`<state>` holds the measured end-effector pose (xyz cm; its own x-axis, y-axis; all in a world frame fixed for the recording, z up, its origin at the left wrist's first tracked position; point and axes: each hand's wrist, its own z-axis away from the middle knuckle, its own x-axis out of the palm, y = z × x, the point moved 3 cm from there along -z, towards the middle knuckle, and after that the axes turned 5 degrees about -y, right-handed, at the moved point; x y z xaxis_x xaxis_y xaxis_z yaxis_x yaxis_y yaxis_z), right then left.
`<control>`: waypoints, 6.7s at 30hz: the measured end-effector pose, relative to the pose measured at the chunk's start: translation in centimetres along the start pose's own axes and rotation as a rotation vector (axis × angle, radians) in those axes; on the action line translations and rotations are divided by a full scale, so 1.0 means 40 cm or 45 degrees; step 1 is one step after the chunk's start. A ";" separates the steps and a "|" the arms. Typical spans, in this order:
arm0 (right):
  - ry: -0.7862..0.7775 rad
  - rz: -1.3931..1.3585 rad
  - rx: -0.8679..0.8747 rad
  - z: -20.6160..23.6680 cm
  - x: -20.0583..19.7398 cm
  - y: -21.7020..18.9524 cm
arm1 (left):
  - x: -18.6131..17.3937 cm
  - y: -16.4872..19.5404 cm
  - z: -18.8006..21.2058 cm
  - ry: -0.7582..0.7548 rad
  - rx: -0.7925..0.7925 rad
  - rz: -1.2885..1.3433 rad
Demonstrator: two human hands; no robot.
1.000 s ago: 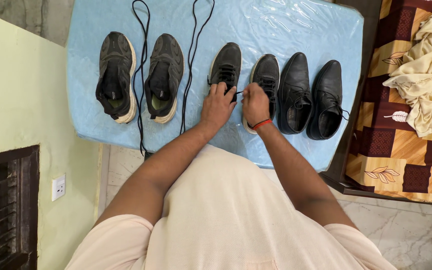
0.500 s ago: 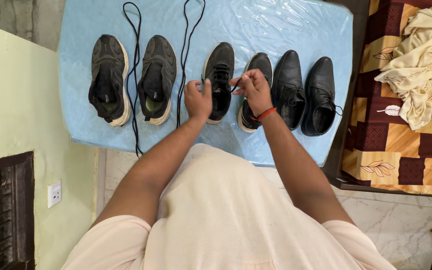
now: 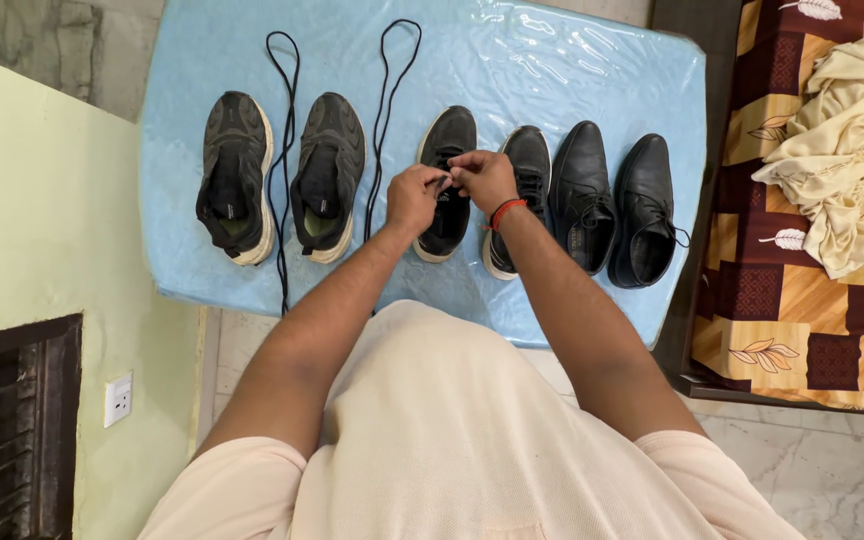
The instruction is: The person sits at a table with several pairs of shoes laid out and removes the laces from the shoes, pulling the laces out through the eyelets. They then thread the laces back through the eyelets to re-lace the shoes, working on one shoe at a time.
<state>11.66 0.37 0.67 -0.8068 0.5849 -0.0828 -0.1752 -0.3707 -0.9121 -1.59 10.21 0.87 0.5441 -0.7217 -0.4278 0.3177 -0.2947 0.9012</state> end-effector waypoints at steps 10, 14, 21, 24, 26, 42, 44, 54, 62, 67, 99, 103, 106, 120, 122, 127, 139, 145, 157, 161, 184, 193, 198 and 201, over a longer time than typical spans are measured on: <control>-0.259 -0.152 -0.140 0.022 -0.006 0.009 | -0.014 0.004 -0.040 -0.243 -0.037 0.163; -0.369 -0.005 -0.112 0.029 -0.020 0.009 | -0.032 0.016 -0.036 -0.165 -0.056 -0.174; -0.266 0.128 -0.061 0.026 -0.017 0.012 | -0.041 0.060 -0.004 -0.130 -0.079 -0.219; -0.339 0.130 -0.124 0.026 -0.016 0.019 | -0.046 0.060 -0.003 -0.140 -0.128 -0.178; -0.326 0.096 -0.148 0.024 -0.019 0.026 | -0.044 0.058 -0.006 -0.154 -0.118 -0.150; -0.191 0.404 0.140 0.021 -0.016 -0.032 | -0.023 0.012 -0.026 -0.251 0.065 0.148; -0.199 0.419 0.110 0.025 -0.015 -0.044 | -0.017 0.006 -0.030 -0.214 0.089 0.183; -0.213 0.611 -0.130 0.047 -0.003 -0.087 | -0.006 0.017 -0.030 -0.234 0.082 0.099; 0.016 0.812 -0.509 0.081 0.007 -0.061 | 0.007 -0.007 -0.047 -0.220 -0.116 -0.063; 0.212 1.073 -0.939 0.139 0.026 -0.052 | 0.021 -0.039 -0.068 -0.189 -0.339 0.051; 0.160 -0.451 0.097 0.043 -0.006 0.103 | 0.053 -0.073 -0.066 -0.447 -0.162 0.512; 0.001 -0.330 0.028 0.045 -0.022 0.106 | 0.040 -0.065 -0.088 -0.605 -0.169 0.360; -0.072 -0.278 0.023 0.049 -0.028 0.098 | 0.037 -0.060 -0.094 -0.592 -0.239 0.175; 0.173 0.468 -0.203 0.084 0.013 0.035 | 0.019 -0.031 -0.066 -0.424 -0.457 0.206; 0.274 0.700 -0.360 0.099 0.023 0.021 | 0.018 -0.021 -0.069 -0.437 -0.345 0.154; 0.408 1.070 -0.645 0.123 0.052 0.000 | 0.011 0.000 -0.060 -0.468 -0.122 0.083; 0.615 1.034 -0.647 0.161 0.079 0.009 | 0.059 -0.033 -0.092 -0.616 -0.192 -0.235; 0.593 1.065 -0.640 0.161 0.074 0.002 | 0.069 -0.035 -0.095 -0.552 -0.402 -0.169; 0.527 0.842 -0.405 0.169 0.067 -0.019 | 0.051 -0.030 -0.081 -0.511 -0.498 0.097; 0.501 1.035 -0.479 0.188 0.075 0.005 | 0.019 -0.034 -0.122 -0.300 -0.325 -0.105; -0.483 1.416 0.008 0.245 0.395 0.158 | -0.323 -0.142 0.348 0.551 -0.130 0.036; -0.385 1.320 -0.014 0.227 0.448 0.238 | -0.179 -0.296 0.452 -0.251 -0.640 -0.185; -0.264 0.912 0.172 0.224 0.437 0.222 | -0.152 -0.296 0.387 -0.395 -0.593 -0.372; -0.038 0.782 0.025 0.239 0.394 0.173 | -0.169 -0.258 0.342 -0.378 -0.369 -0.317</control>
<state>-7.68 0.12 -3.11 -0.7792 0.2399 -0.5790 0.3164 -0.6470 -0.6938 -19.16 9.55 -4.58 0.1924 -0.8113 -0.5521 0.6365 -0.3250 0.6994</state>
